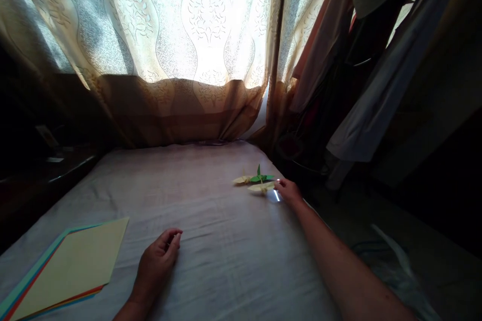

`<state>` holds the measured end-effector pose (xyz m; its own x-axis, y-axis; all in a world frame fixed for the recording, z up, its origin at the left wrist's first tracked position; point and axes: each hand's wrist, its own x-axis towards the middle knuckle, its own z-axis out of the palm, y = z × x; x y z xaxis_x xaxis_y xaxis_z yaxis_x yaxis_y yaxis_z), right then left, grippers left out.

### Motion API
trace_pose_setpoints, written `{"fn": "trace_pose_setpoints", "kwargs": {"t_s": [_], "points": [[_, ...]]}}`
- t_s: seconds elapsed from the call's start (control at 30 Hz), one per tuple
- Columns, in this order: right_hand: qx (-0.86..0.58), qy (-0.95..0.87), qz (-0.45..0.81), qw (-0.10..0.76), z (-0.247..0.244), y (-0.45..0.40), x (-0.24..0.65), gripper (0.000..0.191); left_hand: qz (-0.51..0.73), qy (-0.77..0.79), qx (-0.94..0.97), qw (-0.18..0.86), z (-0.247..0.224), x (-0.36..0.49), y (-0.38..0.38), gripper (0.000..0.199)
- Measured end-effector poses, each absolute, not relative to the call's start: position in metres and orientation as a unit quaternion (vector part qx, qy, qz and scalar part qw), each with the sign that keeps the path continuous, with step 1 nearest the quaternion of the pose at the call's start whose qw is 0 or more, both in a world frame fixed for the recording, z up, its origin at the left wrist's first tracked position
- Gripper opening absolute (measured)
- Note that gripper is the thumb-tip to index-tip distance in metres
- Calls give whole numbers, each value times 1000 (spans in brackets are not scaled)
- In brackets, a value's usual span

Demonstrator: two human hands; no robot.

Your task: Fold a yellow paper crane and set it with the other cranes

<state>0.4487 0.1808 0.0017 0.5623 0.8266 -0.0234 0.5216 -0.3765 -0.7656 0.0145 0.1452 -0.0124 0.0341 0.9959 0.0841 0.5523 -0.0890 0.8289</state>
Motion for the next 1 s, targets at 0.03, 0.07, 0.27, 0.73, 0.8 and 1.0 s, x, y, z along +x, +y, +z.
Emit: {"fn": "trace_pose_setpoints", "kwargs": {"t_s": [0.03,0.07,0.27,0.73,0.8,1.0], "points": [[-805,-421,211,360,1,185,452,33,355,598,647,313,-13,14,145,37],[-807,-423,213,353,1,188,454,35,357,598,645,313,-13,15,146,37],[-815,-422,217,333,-6,200,463,34,353,608,634,321,-14,15,147,39],[-877,-365,53,310,-2,161,394,39,353,602,654,293,-10,14,147,42],[-875,-381,47,296,-1,163,383,40,354,598,658,289,-11,14,148,41],[-886,-383,36,257,5,172,382,25,375,576,677,263,-13,14,147,32]]}}
